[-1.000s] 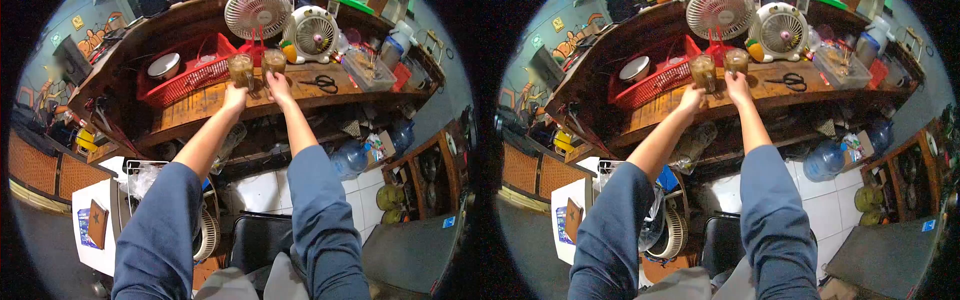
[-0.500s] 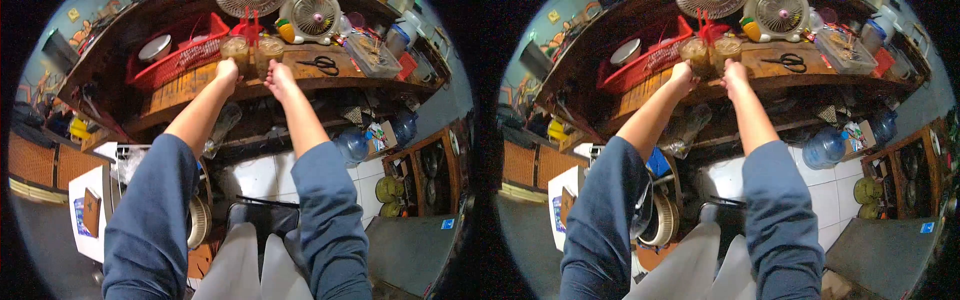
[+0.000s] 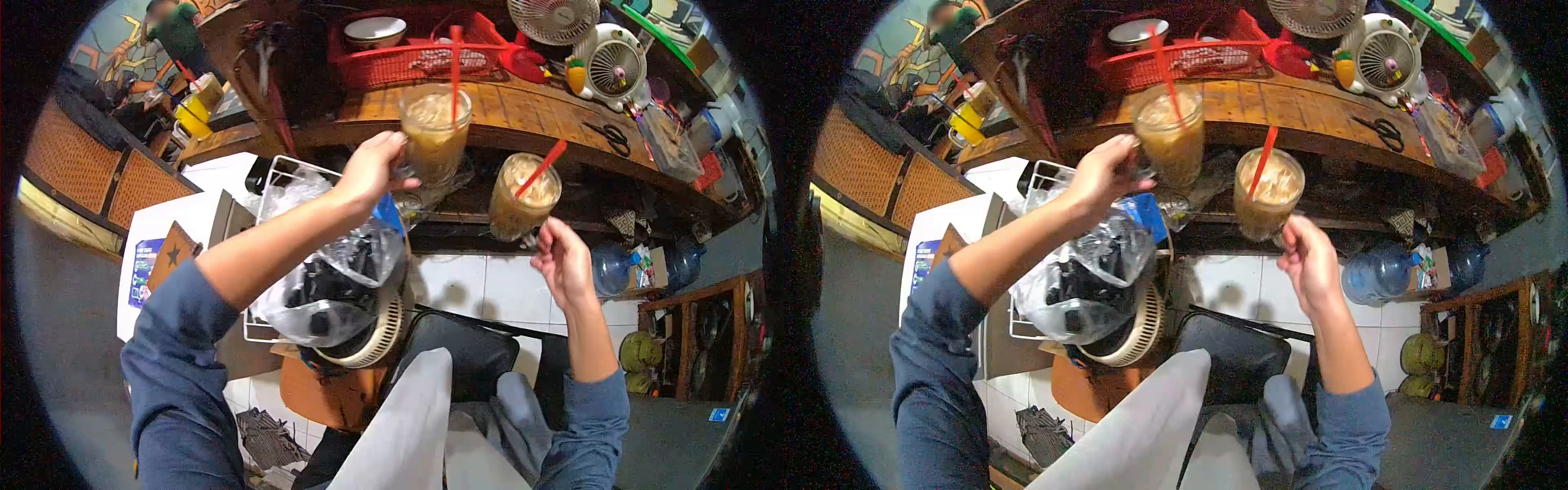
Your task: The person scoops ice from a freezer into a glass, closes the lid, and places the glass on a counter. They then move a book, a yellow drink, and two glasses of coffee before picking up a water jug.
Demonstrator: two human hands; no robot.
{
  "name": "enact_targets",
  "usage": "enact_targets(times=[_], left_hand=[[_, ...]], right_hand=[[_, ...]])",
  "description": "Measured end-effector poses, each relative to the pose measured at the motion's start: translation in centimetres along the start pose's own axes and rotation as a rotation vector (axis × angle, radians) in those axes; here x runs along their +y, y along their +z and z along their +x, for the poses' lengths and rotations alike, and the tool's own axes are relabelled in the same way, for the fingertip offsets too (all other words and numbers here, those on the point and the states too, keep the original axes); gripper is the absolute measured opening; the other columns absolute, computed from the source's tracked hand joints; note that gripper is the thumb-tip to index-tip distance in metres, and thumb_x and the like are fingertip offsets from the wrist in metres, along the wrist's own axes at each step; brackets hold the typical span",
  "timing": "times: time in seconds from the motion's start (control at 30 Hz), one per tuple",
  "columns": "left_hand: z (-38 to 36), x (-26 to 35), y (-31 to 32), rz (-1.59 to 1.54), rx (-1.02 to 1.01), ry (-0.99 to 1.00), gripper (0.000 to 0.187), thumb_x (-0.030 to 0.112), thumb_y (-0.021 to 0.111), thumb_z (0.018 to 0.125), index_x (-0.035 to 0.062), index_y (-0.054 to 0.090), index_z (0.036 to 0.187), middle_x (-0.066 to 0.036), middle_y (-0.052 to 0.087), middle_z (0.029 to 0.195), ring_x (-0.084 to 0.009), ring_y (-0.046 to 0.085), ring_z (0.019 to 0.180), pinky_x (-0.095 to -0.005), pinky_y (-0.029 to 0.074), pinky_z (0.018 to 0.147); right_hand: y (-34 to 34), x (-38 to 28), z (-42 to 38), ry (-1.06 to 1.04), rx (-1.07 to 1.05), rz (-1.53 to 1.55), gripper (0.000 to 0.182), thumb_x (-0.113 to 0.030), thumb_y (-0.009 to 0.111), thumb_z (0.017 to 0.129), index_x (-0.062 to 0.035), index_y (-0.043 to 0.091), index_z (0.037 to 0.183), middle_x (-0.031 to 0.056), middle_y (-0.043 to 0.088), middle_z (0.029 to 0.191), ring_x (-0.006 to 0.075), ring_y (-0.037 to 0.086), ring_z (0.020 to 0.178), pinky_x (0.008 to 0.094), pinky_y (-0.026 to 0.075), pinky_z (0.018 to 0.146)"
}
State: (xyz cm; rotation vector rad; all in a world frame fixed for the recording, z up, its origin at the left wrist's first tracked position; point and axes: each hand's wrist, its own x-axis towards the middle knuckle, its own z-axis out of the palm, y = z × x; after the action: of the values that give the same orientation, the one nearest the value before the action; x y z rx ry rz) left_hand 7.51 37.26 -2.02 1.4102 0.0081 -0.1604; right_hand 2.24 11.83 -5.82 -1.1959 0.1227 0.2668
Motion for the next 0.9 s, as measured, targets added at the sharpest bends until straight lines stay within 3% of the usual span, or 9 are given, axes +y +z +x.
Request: enact_targets(times=[0.23,0.4,0.5,0.7,0.9], left_hand=[[-10.9,6.4,-13.7,0.066,0.114,-0.101,0.018,0.026,0.037,0.083,0.0099,0.043,0.077,0.002,0.036,0.070,-0.0060,0.038,0.056,-0.0302,0.045,0.067],[-13.9,9.4,-22.2,0.059,0.244,-0.046,0.018,0.023,0.035,0.083,0.0099,0.039,0.072,0.002,0.036,0.067,-0.0056,0.039,0.056,-0.0274,0.044,0.069],[-13.7,9.1,-27.0,0.052,0.255,0.060,0.018,0.024,0.035,0.083,0.0104,0.039,0.071,0.002,0.035,0.066,-0.0052,0.038,0.054,-0.0311,0.044,0.070],[-11.5,7.3,-32.8,-0.012,0.432,0.184,0.019,0.022,0.034,0.083,0.0103,0.039,0.069,0.003,0.034,0.065,-0.0045,0.030,0.046,-0.0331,0.044,0.072],[-9.9,7.4,-36.5,-0.044,0.465,0.192,0.020,0.022,0.032,0.084,0.0097,0.039,0.069,0.003,0.033,0.064,-0.0039,0.029,0.043,-0.0316,0.045,0.073]], right_hand=[[13.0,0.5,-3.7,0.163,-0.175,0.095,0.025,-0.026,0.037,0.080,-0.0113,0.035,0.060,-0.0028,0.031,0.056,0.0072,0.030,0.051,0.0215,0.031,0.050],[23.3,0.8,-1.5,0.166,-0.273,-0.061,0.027,-0.029,0.040,0.078,-0.0142,0.036,0.055,-0.0051,0.030,0.054,0.0056,0.028,0.049,0.0198,0.025,0.047],[30.1,2.4,0.9,0.130,-0.297,-0.025,0.027,-0.028,0.042,0.077,-0.0146,0.036,0.055,-0.0052,0.030,0.054,0.0059,0.027,0.048,0.0202,0.023,0.046],[41.5,6.2,7.3,-0.028,-0.172,-0.093,0.026,-0.029,0.042,0.075,-0.0135,0.036,0.055,-0.0045,0.031,0.052,0.0063,0.029,0.048,0.0212,0.023,0.044],[48.3,9.3,16.6,-0.132,-0.011,-0.139,0.021,-0.027,0.044,0.075,-0.0143,0.040,0.058,-0.0047,0.036,0.055,0.0071,0.032,0.049,0.0225,0.025,0.041]])
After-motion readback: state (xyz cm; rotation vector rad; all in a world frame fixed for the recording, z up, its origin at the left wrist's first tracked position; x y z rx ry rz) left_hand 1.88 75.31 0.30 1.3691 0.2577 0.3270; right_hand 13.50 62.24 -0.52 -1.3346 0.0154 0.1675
